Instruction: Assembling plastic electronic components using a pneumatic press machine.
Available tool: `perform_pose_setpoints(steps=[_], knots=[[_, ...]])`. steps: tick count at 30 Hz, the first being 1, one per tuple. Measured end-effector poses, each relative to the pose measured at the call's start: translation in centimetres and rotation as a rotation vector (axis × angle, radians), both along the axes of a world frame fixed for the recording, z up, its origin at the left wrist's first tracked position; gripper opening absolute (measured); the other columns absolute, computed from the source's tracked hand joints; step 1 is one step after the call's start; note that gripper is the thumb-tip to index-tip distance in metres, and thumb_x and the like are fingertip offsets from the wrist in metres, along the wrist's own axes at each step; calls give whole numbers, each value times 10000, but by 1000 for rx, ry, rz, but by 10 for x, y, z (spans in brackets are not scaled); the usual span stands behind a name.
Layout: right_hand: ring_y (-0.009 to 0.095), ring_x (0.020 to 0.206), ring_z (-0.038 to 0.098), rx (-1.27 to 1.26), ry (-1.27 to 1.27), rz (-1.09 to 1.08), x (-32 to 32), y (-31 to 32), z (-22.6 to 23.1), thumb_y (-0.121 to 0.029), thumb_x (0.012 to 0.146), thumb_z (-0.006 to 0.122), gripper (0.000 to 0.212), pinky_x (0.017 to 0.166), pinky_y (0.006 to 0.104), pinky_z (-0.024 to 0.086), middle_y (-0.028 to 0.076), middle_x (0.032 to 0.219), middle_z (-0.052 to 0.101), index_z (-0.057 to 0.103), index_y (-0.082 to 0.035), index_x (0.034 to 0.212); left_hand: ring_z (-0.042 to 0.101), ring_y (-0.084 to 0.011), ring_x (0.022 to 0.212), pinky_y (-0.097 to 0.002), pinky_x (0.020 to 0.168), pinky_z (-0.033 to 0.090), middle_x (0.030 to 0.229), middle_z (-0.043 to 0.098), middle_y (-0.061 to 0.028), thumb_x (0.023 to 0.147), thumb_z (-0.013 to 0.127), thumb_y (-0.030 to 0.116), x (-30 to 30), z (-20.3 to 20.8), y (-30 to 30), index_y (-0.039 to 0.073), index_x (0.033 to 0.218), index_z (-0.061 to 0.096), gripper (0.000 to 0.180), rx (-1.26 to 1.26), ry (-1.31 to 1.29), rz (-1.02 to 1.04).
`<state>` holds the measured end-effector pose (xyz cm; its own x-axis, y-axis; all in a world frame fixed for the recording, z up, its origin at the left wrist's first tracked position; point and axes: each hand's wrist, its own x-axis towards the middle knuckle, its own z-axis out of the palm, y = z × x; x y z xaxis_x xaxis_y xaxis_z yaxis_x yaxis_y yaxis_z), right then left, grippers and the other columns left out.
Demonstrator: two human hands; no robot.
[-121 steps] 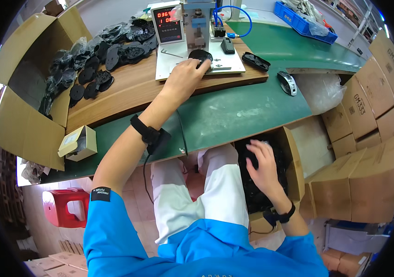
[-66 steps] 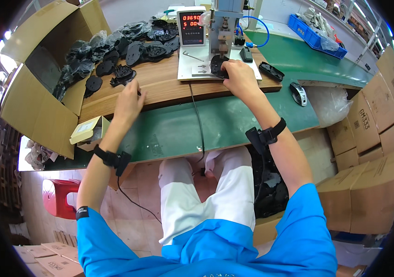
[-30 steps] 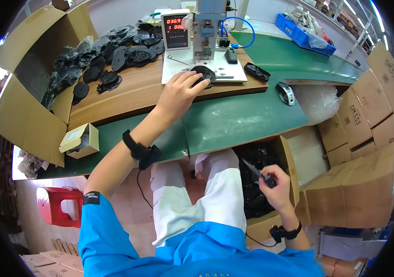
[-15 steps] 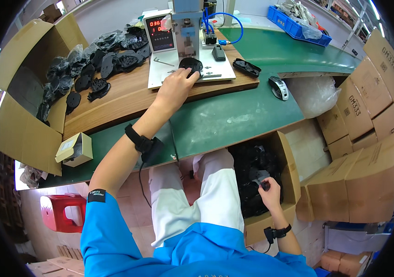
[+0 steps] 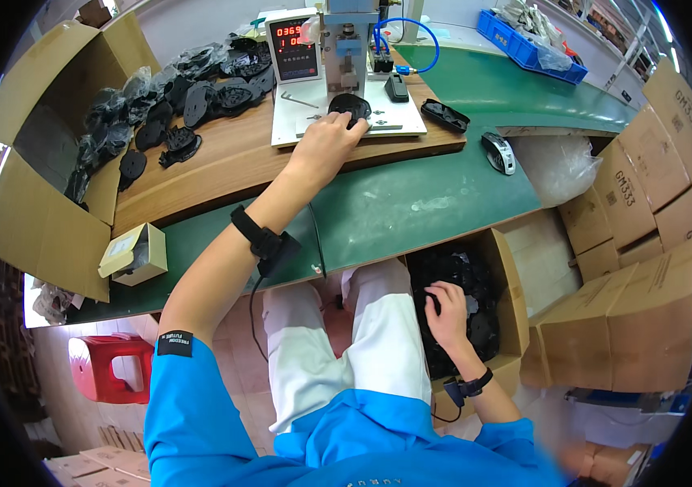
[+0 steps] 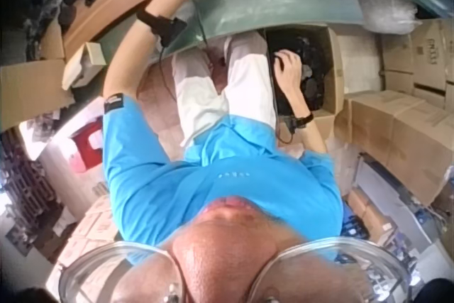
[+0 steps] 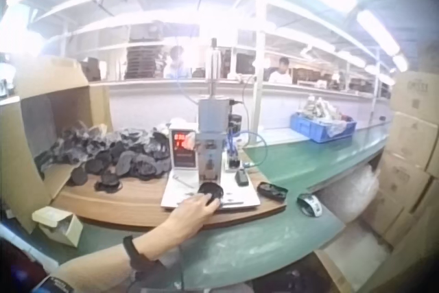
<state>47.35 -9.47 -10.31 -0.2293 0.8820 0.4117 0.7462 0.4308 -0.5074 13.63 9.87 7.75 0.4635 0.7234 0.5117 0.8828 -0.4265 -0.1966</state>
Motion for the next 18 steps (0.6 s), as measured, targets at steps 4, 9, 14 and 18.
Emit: perform_pose_setpoints(steps=[4, 9, 14, 18], knots=[[338, 1038, 647, 239, 163, 221, -57, 25, 102, 58, 764, 734, 255, 891, 414, 540, 115, 1058, 686, 708, -25, 1004, 712, -350, 1041, -407, 844, 608, 1194, 705, -196, 877, 615, 7, -6, -3, -4, 52, 1287, 601, 412, 26, -56, -31], [360, 1150, 601, 399, 94, 236, -113, 105, 193, 34, 750, 758, 477, 994, 450, 502, 145, 1216, 642, 643, -26, 1208, 703, -392, 981, -463, 804, 590, 1025, 690, -204, 864, 626, -25, -7, -3, -4, 2, 1366, 483, 522, -33, -202, -3], [340, 1192, 599, 511, -149, 251, -167, 199, 182, 14, 777, 705, 411, 978, 440, 505, 139, 1234, 647, 638, -2, 1183, 702, -395, 951, -470, 790, 589, 967, 685, -205, 842, 647, -40, -2, -2, -3, -6, 1341, 439, 541, -35, -278, -23], [308, 1133, 635, 455, -257, 207, -185, 231, 177, 19, 805, 656, 255, 918, 432, 514, 122, 1106, 692, 675, 11, 1059, 693, -402, 951, -486, 804, 572, 925, 681, -199, 815, 679, -48, 2, -1, -3, 2, 1300, 440, 543, -25, -343, -43]])
